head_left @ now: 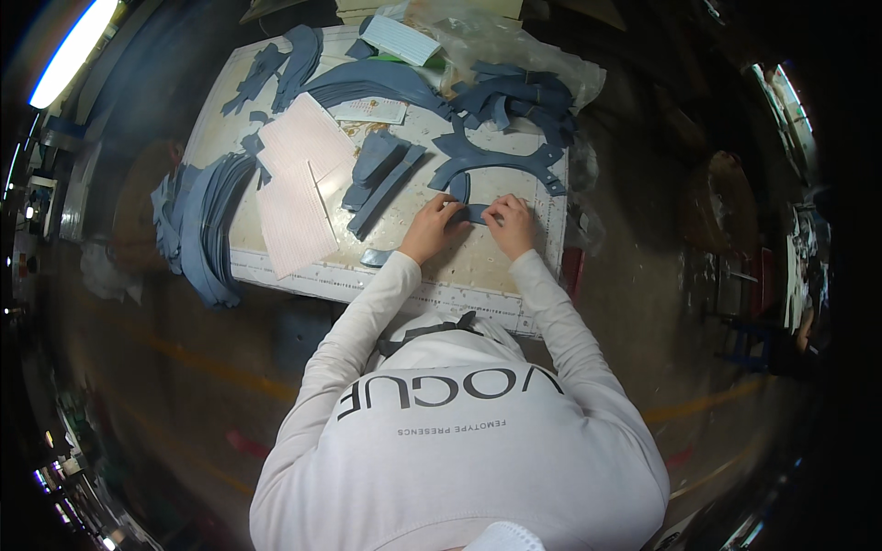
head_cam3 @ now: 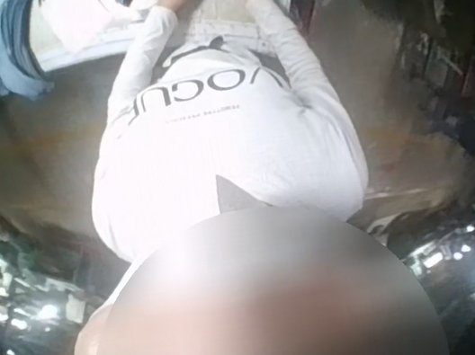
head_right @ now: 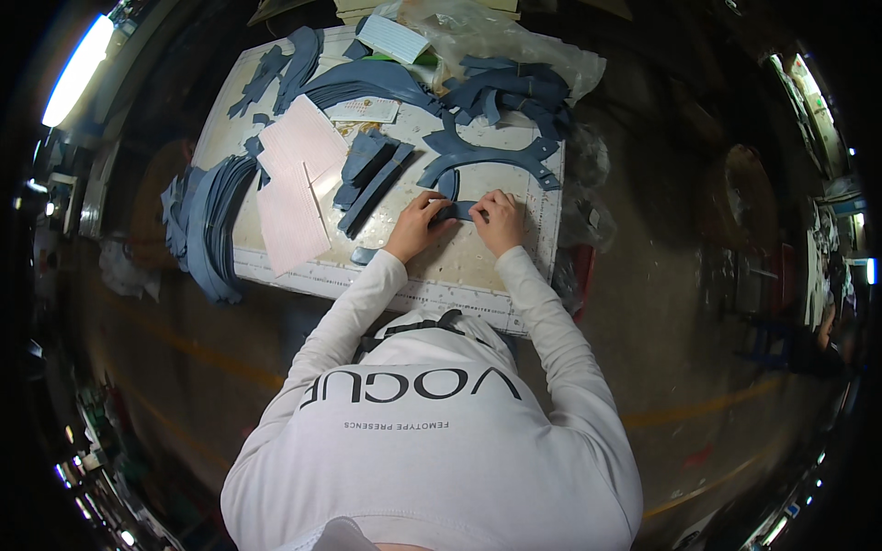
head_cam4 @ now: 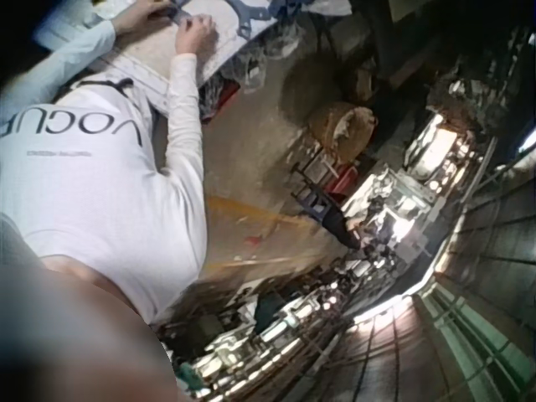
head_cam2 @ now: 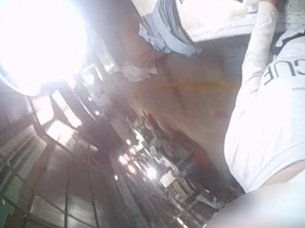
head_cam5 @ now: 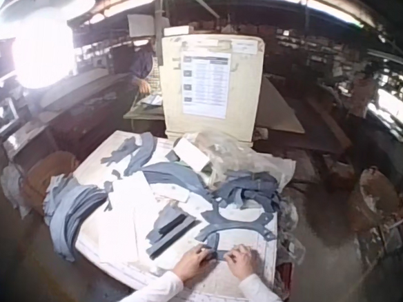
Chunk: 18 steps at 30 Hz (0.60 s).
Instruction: The person repeatedly picks up small blue fabric pieces and white foam sheets from a table, aligns them, and places them together. The person handles the items one at a time, occasionally stacking completed pairs on the table.
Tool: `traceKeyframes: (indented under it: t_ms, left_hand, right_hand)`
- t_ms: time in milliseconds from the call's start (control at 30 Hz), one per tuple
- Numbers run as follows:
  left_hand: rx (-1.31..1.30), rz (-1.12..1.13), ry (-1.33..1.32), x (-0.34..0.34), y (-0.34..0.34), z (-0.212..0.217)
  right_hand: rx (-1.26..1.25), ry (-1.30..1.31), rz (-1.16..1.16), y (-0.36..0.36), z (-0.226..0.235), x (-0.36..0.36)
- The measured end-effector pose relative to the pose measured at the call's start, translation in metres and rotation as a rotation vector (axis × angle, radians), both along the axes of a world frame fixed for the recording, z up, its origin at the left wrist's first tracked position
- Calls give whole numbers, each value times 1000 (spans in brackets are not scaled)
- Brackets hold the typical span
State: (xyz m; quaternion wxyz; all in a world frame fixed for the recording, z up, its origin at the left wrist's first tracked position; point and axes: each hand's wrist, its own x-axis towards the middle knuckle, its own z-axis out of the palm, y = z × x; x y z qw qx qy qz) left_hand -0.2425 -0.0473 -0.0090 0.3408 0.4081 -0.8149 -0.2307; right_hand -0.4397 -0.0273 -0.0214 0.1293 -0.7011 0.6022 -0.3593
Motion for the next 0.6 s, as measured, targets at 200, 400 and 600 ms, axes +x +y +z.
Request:
traceKeyframes:
  t_ms: [200,400,600]
  left_hand:
    - [-33,19,22,0,-1,-14]
    - [-12,39,26,-1,1,-11]
    - [-43,54,18,-1,1,-14]
  right_hand:
    - [-76,242,6,1,5,6]
    - [-108,96,-67,-20,5,-3]
    - [168,-477,-171,-59,-15,26]
